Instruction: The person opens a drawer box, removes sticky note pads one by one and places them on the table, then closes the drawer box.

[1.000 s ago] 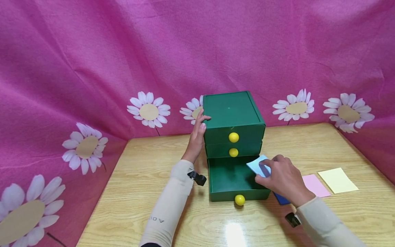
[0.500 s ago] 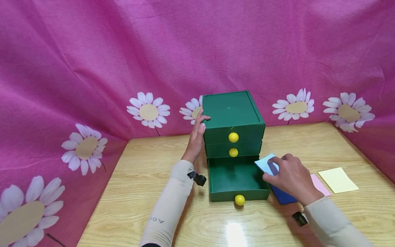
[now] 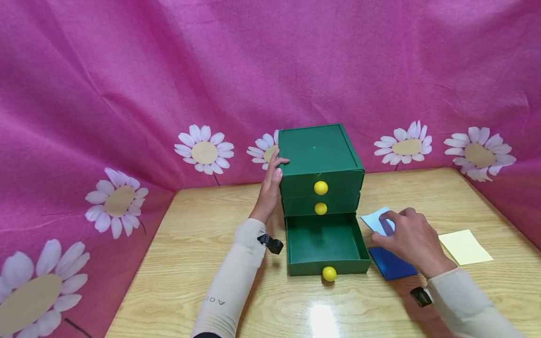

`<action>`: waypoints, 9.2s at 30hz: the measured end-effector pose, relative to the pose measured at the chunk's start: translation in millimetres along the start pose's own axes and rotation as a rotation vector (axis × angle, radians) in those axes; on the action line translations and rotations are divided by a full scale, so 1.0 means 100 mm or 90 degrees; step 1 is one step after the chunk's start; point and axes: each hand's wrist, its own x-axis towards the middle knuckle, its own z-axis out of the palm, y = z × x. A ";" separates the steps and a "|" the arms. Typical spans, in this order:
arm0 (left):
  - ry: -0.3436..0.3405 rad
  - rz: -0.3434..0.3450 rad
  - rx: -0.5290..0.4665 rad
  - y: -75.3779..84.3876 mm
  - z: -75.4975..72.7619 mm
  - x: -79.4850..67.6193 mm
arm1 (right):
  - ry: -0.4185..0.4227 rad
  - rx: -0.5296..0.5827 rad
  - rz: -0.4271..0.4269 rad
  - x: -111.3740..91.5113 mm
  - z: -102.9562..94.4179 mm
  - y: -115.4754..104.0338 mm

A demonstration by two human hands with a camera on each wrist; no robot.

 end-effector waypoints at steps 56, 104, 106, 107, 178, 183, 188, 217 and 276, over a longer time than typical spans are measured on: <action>-0.015 0.021 -0.020 -0.02 -0.02 -0.01 | -0.146 0.007 0.103 0.24 0.27 0.70; -0.015 0.025 -0.024 -0.01 -0.01 0.00 | -0.207 -0.002 0.124 0.30 0.39 0.75; -0.015 0.030 -0.024 -0.01 -0.01 0.00 | -0.207 -0.003 0.119 0.30 0.39 0.75; -0.015 0.030 -0.025 -0.01 -0.01 0.00 | -0.207 -0.004 0.116 0.30 0.39 0.75; -0.010 0.011 -0.011 -0.01 -0.01 -0.02 | -0.186 -0.009 0.146 0.24 0.34 0.66; -0.007 0.008 -0.005 -0.01 -0.01 -0.01 | -0.161 -0.010 0.143 0.22 0.33 0.62; -0.012 0.015 -0.023 0.00 -0.01 -0.01 | -0.151 -0.009 0.134 0.20 0.31 0.58; -0.005 0.013 -0.001 0.01 -0.01 -0.01 | -0.075 -0.006 0.017 0.11 0.10 0.20; -0.006 0.004 -0.002 0.04 0.00 0.02 | -0.105 0.010 -0.144 -0.63 0.07 -0.99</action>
